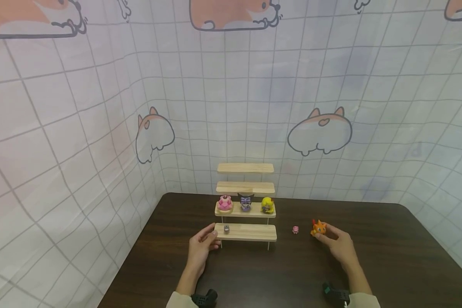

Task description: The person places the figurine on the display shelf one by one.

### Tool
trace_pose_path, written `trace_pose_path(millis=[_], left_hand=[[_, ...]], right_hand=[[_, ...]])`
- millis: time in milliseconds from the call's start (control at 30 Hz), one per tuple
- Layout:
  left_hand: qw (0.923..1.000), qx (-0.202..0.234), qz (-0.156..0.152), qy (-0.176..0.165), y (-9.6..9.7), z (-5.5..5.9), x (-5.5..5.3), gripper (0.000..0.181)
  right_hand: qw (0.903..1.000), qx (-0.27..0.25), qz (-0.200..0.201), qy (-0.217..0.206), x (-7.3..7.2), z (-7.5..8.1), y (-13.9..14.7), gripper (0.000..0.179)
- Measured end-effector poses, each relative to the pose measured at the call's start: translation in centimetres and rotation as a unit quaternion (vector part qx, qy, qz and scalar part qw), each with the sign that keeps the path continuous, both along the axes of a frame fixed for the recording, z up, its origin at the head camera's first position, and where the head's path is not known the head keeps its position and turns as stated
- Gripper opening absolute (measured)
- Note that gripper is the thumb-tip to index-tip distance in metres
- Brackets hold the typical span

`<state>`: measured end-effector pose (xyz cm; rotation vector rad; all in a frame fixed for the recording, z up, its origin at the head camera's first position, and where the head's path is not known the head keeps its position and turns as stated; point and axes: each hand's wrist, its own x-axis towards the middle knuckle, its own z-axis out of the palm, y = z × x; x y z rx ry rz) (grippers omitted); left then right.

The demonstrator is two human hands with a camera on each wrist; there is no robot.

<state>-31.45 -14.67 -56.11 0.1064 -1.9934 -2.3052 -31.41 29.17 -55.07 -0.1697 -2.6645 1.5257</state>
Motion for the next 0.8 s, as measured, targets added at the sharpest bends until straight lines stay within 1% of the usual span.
trace_pose_path(millis=[133,400,667,800], left_hand=[[1.0,0.0,0.001,-0.002,0.0,0.1,0.0,0.046],[1.0,0.001,0.0,0.001,0.0,0.0,0.0,0.046],[1.0,0.001,0.0,0.003,0.0,-0.1,0.0,0.046],[1.0,0.0,-0.002,0.004,0.0,-0.2,0.0,0.046]], right_hand=[[1.0,0.001,-0.006,0.003,0.0,0.1,0.1,0.083],[0.9998,0.003,-0.012,0.014,0.1,1.0,-0.1,0.085],[0.9995,0.0,-0.008,0.029,0.4,2.5,-0.3,0.084],[0.9991,0.012,-0.007,0.041,0.5,3.3,-0.5,0.083]])
